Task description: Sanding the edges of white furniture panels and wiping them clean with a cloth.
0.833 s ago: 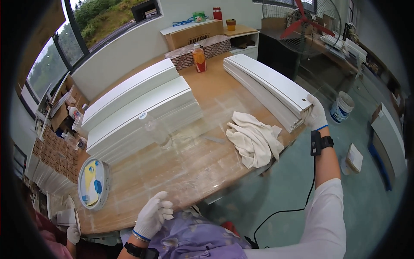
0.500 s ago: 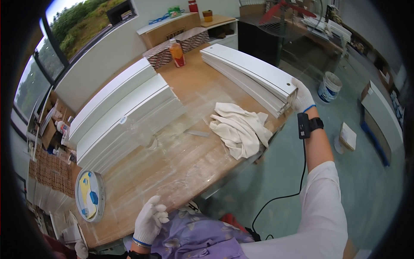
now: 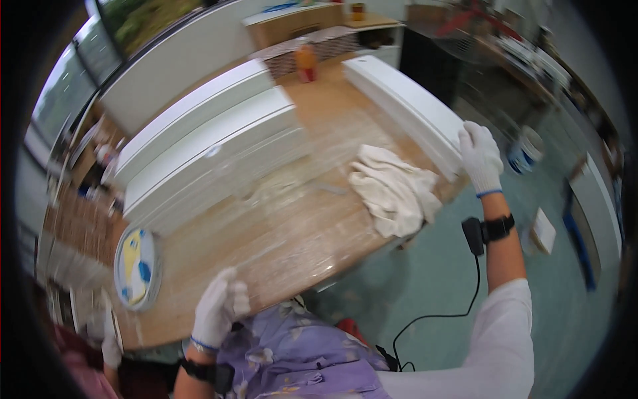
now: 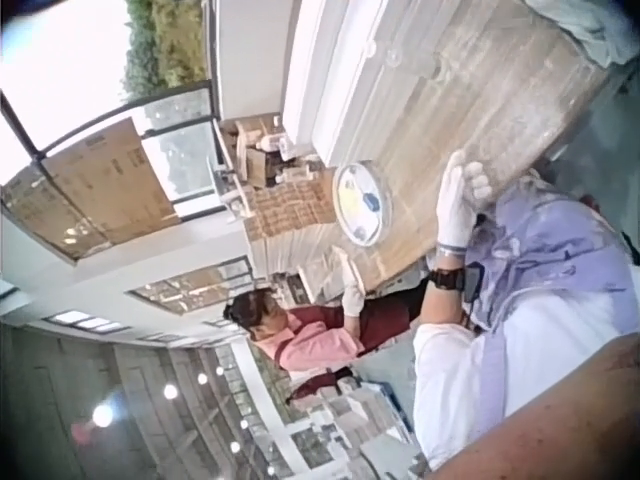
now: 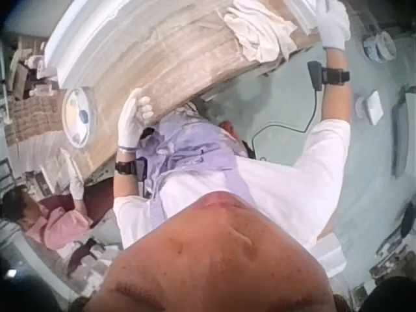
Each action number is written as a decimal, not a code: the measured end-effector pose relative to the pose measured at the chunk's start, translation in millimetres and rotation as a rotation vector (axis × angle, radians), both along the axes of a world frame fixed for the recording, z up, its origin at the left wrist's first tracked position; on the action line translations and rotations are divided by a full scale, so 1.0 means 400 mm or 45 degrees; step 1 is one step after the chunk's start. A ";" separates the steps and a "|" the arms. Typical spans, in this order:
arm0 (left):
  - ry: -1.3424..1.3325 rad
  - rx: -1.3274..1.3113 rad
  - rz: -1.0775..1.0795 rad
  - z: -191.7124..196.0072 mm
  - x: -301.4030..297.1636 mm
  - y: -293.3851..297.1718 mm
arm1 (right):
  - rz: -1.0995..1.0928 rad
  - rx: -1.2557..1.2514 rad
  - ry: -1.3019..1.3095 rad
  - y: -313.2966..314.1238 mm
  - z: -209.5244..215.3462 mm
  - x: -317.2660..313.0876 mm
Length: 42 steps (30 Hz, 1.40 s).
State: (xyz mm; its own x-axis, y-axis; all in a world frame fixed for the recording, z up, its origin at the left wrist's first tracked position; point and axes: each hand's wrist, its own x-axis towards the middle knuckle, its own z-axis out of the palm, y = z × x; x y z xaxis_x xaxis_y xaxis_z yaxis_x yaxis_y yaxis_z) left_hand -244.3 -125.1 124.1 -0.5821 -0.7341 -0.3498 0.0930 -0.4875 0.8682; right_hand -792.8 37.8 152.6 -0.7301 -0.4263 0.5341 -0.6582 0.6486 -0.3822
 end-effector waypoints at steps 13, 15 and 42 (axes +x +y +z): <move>-1.976 -2.034 0.457 0.094 0.300 -0.716 | 0.716 0.026 -0.058 -0.643 0.063 0.335; -1.964 -1.772 0.091 0.116 0.327 -0.750 | 0.614 0.261 -0.021 -0.666 0.082 0.375; -0.492 -0.612 0.558 0.288 0.435 0.129 | 0.780 -0.468 -1.206 -0.277 -0.066 0.315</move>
State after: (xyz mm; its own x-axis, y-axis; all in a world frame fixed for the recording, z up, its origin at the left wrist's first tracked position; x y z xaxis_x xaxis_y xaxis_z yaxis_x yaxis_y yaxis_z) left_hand -70.2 -73.4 239.2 -0.1028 -0.9933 -0.0524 -0.1628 -0.0352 0.9860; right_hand -666.8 -73.1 126.0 -0.6282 -0.7762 0.0542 -0.1756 0.0736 -0.9817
